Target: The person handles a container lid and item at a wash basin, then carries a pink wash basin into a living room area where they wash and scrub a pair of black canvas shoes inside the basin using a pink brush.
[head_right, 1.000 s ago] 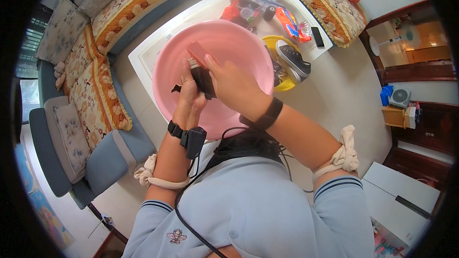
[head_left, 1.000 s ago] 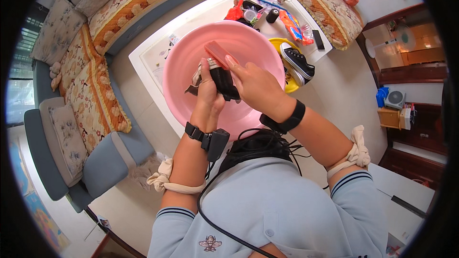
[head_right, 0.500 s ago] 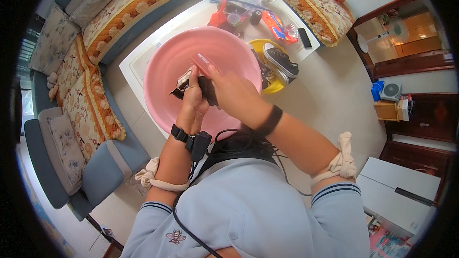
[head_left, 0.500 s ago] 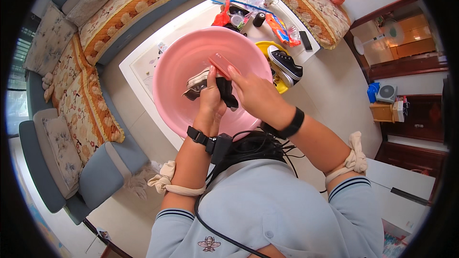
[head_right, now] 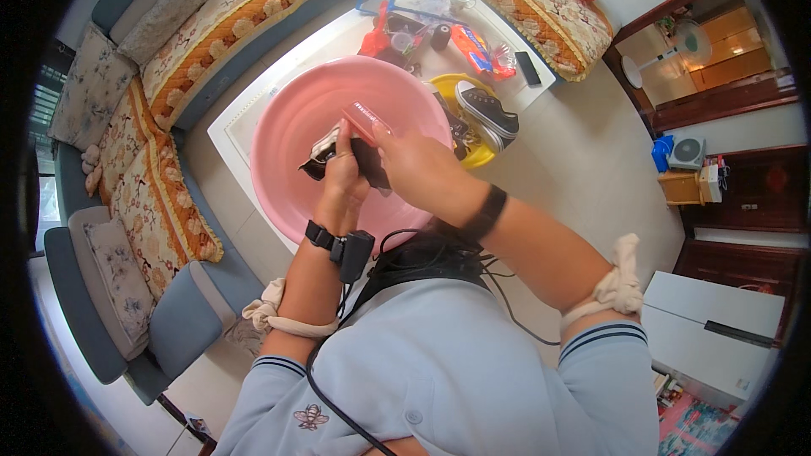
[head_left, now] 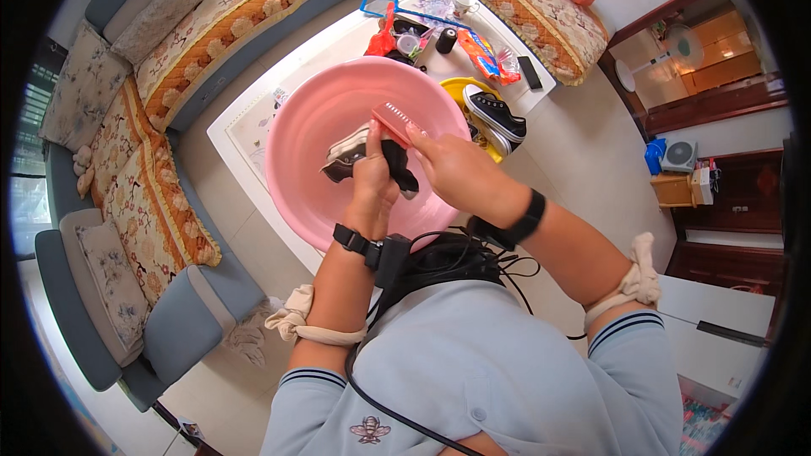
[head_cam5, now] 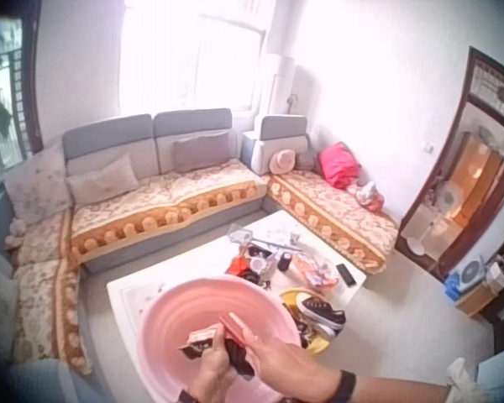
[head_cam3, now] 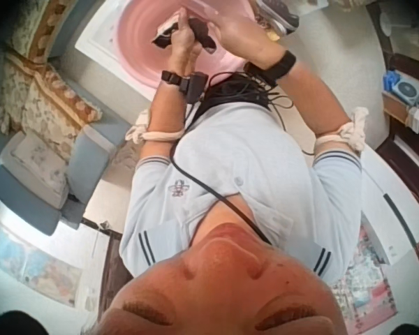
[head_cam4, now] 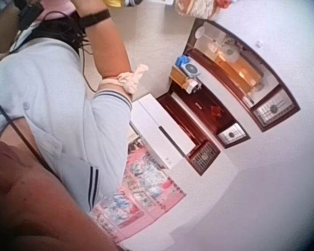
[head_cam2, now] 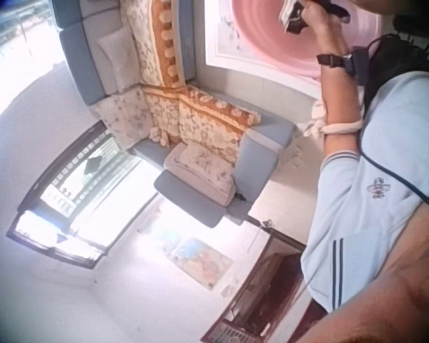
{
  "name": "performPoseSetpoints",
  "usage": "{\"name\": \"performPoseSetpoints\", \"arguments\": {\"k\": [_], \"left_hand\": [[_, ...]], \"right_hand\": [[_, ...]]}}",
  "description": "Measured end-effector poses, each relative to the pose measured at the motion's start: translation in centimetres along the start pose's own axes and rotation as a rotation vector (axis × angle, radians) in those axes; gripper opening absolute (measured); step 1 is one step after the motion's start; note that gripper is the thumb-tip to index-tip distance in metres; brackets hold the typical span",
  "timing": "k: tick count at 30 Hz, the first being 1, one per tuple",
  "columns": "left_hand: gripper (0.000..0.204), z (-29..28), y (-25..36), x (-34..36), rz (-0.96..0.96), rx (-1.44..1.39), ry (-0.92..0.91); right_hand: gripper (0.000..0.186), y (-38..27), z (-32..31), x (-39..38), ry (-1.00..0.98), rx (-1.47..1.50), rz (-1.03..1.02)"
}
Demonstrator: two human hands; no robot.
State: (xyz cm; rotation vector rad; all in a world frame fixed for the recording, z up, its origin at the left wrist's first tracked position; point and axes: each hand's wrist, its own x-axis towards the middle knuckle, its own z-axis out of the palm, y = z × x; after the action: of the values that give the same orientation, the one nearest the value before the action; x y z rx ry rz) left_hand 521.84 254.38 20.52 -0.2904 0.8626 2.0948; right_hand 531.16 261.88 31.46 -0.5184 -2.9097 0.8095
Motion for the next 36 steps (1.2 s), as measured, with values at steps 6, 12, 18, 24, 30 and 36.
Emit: {"name": "performPoseSetpoints", "arguments": {"k": [6,12,18,24,30,36], "left_hand": [[0.041,1.3,1.3,0.5,-0.092,0.003,-0.004],[0.041,-0.7,-0.3,1.5,-0.025,0.015,-0.006],[0.038,-0.4,0.9,0.6,0.02,0.009,0.042],[0.044,-1.4,2.0,1.8,-0.128,-0.049,-0.068],[0.042,-1.1,0.9,1.1,-0.071,0.035,-0.1],[0.057,-3.3,4.9,-0.9,-0.145,0.037,-0.018]], "right_hand": [[0.029,1.4,2.4,4.8,-0.01,0.194,0.098],[0.021,3.9,3.6,6.3,-0.07,0.091,0.069],[0.028,-0.3,-0.2,-0.6,0.008,-0.012,0.021],[0.026,-0.7,3.0,4.4,0.066,0.083,0.015],[0.032,7.2,5.8,8.0,0.079,0.195,-0.205],[0.044,6.2,4.5,6.0,-0.311,0.44,0.428]]}}
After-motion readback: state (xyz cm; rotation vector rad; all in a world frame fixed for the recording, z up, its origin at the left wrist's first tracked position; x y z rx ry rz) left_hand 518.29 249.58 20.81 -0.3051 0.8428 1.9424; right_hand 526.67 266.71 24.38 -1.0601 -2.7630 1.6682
